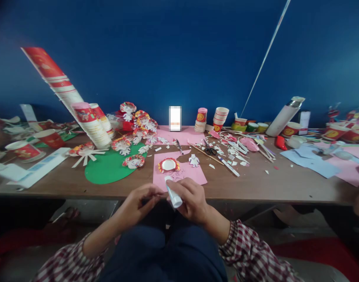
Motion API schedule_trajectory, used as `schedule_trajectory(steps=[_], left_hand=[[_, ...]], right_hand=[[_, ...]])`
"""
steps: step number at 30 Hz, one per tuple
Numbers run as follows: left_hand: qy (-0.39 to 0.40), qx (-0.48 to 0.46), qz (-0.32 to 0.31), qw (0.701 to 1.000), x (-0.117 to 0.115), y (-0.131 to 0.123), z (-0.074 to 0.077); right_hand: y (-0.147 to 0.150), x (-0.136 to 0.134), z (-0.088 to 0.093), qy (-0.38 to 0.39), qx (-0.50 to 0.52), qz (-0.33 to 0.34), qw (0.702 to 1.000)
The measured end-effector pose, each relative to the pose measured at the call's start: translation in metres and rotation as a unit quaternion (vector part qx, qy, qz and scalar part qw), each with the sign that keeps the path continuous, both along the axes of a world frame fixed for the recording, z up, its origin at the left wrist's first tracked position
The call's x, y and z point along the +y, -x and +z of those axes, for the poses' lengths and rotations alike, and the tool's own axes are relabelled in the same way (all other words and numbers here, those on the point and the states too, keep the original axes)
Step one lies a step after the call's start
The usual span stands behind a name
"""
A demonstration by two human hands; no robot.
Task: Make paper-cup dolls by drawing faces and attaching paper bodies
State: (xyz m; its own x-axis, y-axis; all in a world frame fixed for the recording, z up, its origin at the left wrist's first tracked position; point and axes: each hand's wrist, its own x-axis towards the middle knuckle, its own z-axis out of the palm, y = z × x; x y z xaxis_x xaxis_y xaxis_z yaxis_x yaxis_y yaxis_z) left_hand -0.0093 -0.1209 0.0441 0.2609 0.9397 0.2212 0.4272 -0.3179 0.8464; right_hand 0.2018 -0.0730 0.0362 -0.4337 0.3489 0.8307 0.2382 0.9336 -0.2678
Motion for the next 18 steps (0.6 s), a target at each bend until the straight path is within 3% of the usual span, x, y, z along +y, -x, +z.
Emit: schedule_trajectory(steps=[6,12,18], left_hand=[[-0.155,0.134,0.098,0.974,0.045,0.028,-0.023],[-0.228,0.181,0.105,0.951,0.081,0.029,-0.033],[-0.243,0.184,0.083,0.949,0.106,0.027,-0.038]], right_hand=[[-0.007,0.017,0.0,0.086,0.005,-0.056,0.995],[-0.001,0.037,-0.001,0.173,0.028,-0.105,0.979],[0.009,0.059,-0.005,0.273,0.057,-0.115,0.954]])
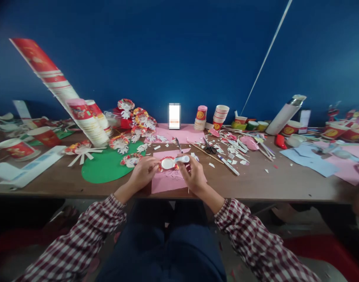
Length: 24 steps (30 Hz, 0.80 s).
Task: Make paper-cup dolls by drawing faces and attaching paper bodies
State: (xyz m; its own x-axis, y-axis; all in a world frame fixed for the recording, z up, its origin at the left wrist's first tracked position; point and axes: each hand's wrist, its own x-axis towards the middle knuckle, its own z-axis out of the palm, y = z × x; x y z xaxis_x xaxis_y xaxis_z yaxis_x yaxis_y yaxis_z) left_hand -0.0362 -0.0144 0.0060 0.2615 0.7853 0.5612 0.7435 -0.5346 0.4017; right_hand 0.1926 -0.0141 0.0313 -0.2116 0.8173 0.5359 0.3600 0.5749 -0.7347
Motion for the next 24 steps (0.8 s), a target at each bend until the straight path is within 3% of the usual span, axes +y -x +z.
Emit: schedule_trajectory(steps=[14,24], left_hand=[[0.012,0.077,-0.046,0.996,0.006,-0.006,-0.01],[0.014,0.103,-0.033,0.994,0.008,-0.005,-0.016]], right_hand=[[0.021,0.02,0.0,0.051,-0.053,-0.006,0.997],[0.028,0.029,-0.02,0.019,-0.177,-0.013,0.984]])
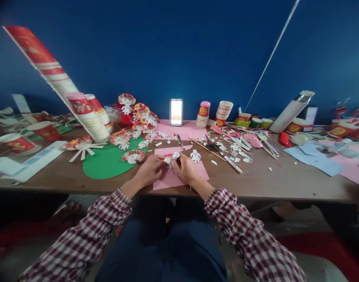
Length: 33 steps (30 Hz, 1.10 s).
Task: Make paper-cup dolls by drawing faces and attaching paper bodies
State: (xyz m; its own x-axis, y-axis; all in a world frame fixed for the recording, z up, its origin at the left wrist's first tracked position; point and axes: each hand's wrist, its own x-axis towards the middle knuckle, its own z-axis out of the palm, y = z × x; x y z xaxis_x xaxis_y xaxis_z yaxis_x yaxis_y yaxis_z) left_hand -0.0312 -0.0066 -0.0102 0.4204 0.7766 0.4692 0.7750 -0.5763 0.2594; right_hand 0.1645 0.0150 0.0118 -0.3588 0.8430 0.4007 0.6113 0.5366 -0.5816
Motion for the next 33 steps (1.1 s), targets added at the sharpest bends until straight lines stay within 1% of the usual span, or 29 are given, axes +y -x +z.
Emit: schedule_trajectory(steps=[7,11,15,21,23,25,30,33], left_hand=[[0.008,0.005,0.006,1.0,-0.0016,-0.0027,0.0015],[0.012,0.006,0.017,1.0,-0.0031,-0.0042,0.0042],[0.012,0.017,0.011,1.0,-0.0032,-0.0037,0.0049],[0.01,0.031,0.013,0.999,-0.0013,-0.004,0.0023],[0.008,0.035,0.013,0.999,-0.0015,-0.0049,0.0025],[0.007,0.038,0.014,0.999,-0.0022,-0.0057,0.0033],[0.004,0.043,0.013,0.999,-0.0033,-0.007,0.0055],[0.003,0.048,0.011,0.999,-0.003,-0.0072,0.0052]], right_hand=[[0.0002,0.0004,-0.0029,-0.031,-0.069,0.009,0.997],[0.0002,0.001,-0.0048,-0.032,-0.067,0.007,0.997],[0.0008,0.0017,-0.006,-0.03,-0.08,0.0,0.996],[0.0011,0.0004,-0.0007,-0.05,-0.119,0.047,0.991],[0.0011,0.0008,0.0006,-0.052,-0.131,0.05,0.989],[0.0015,0.0017,0.001,-0.052,-0.145,0.041,0.987],[0.0038,0.0035,-0.0012,-0.054,-0.179,-0.01,0.982],[0.0039,0.0034,-0.0027,-0.058,-0.18,-0.02,0.982]])
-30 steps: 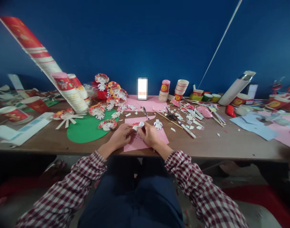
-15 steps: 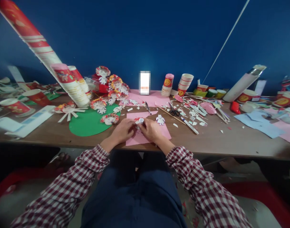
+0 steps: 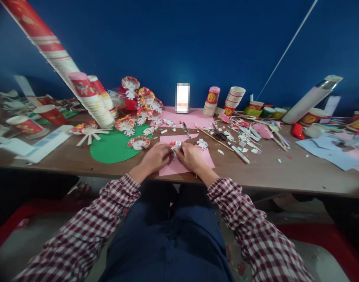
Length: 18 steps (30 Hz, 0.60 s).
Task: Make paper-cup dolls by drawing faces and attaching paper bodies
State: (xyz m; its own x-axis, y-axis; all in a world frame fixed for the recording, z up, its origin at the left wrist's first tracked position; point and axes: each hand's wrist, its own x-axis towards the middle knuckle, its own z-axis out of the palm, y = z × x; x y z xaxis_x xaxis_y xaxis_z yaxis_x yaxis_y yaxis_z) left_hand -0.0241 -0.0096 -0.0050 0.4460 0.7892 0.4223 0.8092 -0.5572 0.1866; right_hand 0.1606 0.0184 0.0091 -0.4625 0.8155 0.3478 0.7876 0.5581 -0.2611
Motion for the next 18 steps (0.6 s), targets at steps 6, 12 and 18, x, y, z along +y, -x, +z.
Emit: schedule_trajectory(steps=[6,12,18], left_hand=[[-0.003,0.009,0.004,1.0,0.0012,0.0007,-0.0029],[-0.001,0.017,0.008,1.0,0.0012,0.0008,-0.0029],[0.003,0.023,0.008,1.0,0.0012,0.0013,-0.003]], right_hand=[[-0.003,-0.0018,0.0006,0.004,0.025,0.022,0.999],[-0.0017,-0.0013,0.001,0.011,-0.003,0.018,1.0],[-0.0037,0.0026,-0.0032,0.04,0.045,-0.016,0.998]])
